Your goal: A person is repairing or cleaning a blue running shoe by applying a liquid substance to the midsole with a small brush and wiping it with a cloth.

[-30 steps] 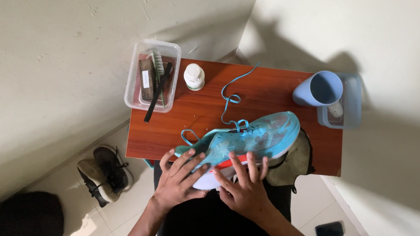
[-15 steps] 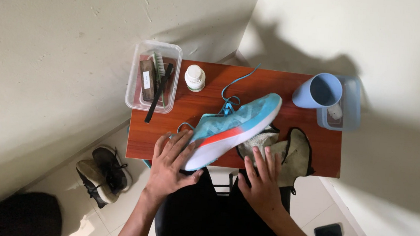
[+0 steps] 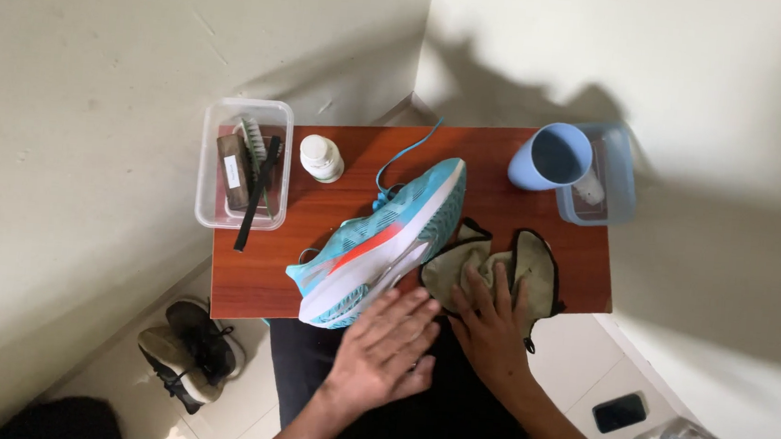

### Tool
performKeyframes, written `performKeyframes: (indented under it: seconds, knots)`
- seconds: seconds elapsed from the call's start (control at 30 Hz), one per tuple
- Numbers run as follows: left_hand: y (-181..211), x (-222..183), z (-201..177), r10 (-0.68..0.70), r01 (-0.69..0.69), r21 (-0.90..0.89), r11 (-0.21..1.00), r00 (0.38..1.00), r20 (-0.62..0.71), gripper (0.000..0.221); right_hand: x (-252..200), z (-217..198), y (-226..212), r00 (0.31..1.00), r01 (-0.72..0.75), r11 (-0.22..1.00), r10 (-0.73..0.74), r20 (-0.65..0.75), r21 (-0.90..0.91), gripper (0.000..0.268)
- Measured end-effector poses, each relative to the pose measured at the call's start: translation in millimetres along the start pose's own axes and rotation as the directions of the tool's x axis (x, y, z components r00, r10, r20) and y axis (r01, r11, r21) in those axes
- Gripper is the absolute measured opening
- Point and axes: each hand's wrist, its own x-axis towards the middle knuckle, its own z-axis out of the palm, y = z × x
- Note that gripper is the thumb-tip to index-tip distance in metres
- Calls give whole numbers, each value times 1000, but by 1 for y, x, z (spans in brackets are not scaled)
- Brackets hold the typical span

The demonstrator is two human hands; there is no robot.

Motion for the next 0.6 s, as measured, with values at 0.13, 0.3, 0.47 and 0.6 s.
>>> performKeyframes:
  seconds: [0.13, 0.3, 0.47, 0.6]
  knots:
    - [10, 22, 60, 26, -24, -33, 999, 996, 84, 30, -1, -8, 13, 999, -14, 1000, 14, -29, 7, 42]
    - [1, 27, 125, 2, -15, 58, 998, 976, 219, 39, -9, -22, 44, 996, -91, 991, 89, 33, 96, 53]
    - [6, 41, 153, 23, -13, -43, 999, 965, 260, 43, -16, -25, 77, 994, -113, 980, 110, 29, 166, 50]
    - [4, 49, 163, 42, -24, -67, 997, 959, 281, 45, -18, -27, 88, 991, -128, 977, 118, 69, 171, 57]
